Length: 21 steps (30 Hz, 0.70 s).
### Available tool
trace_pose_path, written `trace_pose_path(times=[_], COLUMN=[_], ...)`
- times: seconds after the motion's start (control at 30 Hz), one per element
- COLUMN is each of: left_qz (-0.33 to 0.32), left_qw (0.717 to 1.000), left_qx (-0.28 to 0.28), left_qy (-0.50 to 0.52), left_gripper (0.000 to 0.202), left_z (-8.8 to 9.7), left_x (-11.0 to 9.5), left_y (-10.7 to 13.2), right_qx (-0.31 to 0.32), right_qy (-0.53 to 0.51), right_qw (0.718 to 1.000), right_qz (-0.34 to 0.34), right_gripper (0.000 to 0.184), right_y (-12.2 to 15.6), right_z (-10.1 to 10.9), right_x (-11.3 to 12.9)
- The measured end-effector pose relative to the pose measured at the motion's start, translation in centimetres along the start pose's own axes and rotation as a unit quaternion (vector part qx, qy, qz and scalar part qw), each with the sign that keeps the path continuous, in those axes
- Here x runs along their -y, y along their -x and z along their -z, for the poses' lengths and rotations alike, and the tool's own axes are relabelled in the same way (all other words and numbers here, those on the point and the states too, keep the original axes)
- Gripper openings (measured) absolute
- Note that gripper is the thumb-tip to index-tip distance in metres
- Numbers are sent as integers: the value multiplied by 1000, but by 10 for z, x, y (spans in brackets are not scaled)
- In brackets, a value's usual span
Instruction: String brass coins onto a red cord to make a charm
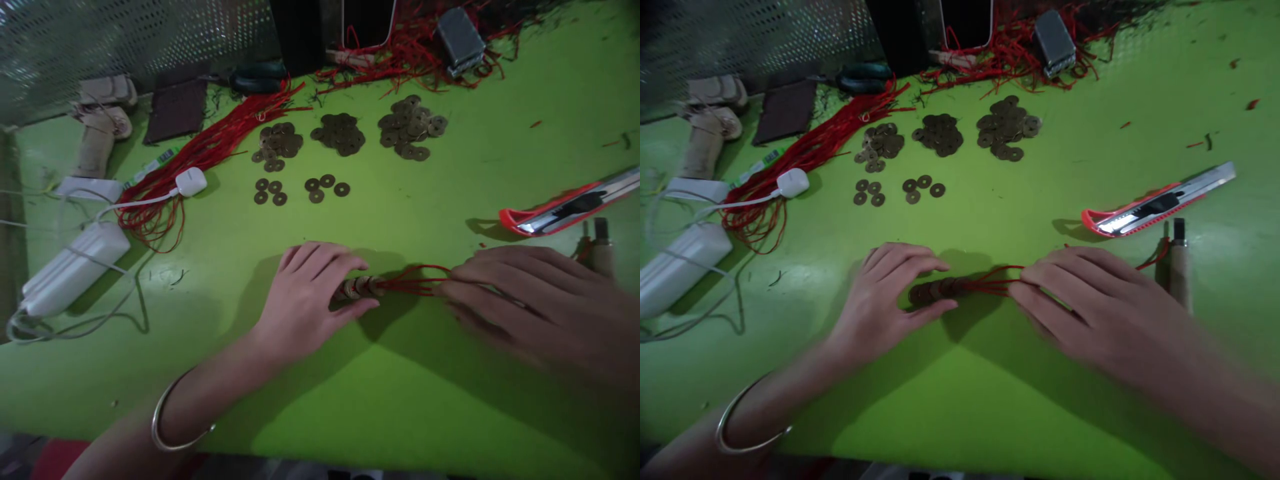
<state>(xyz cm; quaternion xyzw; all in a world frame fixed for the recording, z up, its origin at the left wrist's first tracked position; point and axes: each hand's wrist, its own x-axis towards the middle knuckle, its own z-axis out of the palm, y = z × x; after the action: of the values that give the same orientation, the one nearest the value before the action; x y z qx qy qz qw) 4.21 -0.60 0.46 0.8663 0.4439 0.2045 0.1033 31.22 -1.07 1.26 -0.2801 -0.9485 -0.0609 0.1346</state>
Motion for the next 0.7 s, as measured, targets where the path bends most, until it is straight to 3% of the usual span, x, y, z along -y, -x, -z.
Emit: trace_pose_path(times=[0.13, 0.47, 0.7], left_qz=[0, -1, 10], left_qw=[1000, 1000, 1000], left_qx=[9, -2, 7], left_qy=[-22, -27, -19], left_gripper=[32, 19, 25], left_z=[13, 8, 11], left_x=[7, 7, 7], left_y=[9, 16, 16], right_qx=[6, -7, 3], right_qy=[-12, -76, -139], right_qw=[1000, 997, 989], right_qz=[9, -26, -51], right_gripper=[35, 19, 15], right_y=[-4, -9, -12], right_z=[-7, -16, -15], right_x=[4, 2, -3])
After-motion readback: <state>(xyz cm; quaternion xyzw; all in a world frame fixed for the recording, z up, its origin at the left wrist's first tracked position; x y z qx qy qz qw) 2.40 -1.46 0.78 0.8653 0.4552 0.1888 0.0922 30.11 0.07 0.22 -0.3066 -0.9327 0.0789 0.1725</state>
